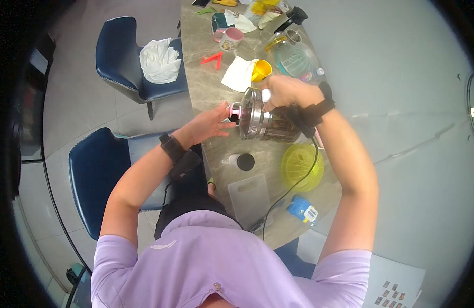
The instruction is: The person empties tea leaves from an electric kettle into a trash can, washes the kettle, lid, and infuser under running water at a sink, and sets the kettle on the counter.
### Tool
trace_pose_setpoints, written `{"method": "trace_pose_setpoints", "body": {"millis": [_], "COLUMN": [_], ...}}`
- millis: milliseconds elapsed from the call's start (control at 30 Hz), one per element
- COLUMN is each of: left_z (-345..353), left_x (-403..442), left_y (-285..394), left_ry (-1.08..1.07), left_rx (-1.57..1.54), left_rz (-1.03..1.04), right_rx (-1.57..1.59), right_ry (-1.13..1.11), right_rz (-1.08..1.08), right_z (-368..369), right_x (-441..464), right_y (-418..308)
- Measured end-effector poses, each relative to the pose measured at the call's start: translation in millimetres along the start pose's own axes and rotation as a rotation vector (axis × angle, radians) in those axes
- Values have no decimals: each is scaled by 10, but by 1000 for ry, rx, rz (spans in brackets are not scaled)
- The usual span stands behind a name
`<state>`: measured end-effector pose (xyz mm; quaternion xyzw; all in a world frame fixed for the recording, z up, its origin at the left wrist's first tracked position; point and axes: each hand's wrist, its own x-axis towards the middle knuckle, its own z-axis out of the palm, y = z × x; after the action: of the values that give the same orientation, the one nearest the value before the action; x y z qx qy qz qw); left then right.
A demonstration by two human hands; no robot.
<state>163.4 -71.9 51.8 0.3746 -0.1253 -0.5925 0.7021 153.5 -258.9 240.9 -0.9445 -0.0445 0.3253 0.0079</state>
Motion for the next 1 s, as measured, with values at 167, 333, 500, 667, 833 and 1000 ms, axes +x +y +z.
{"method": "trace_pose_setpoints", "body": {"millis": [167,333,500,667,833,1000], "left_z": [130,408,725,1162,1575,2036], "left_x": [69,115,235,381,432,263], "left_y": [18,111,189,151,162,89], "left_ry": [7,10,18,-3,-8,-136], "left_rx": [42,162,332,571,793,1028], "left_rz": [16,43,86,284,382,547], "right_rx": [166,297,265,437,637,874], "right_ry": [104,165,407,623,820,916], "right_rz": [34,188,196,300,375,548], "right_z": [215,371,685,1178,1538,1733], "right_x": [-274,-659,-1110,-1520,-2020,-2609], "right_y": [258,418,624,826,667,68]}}
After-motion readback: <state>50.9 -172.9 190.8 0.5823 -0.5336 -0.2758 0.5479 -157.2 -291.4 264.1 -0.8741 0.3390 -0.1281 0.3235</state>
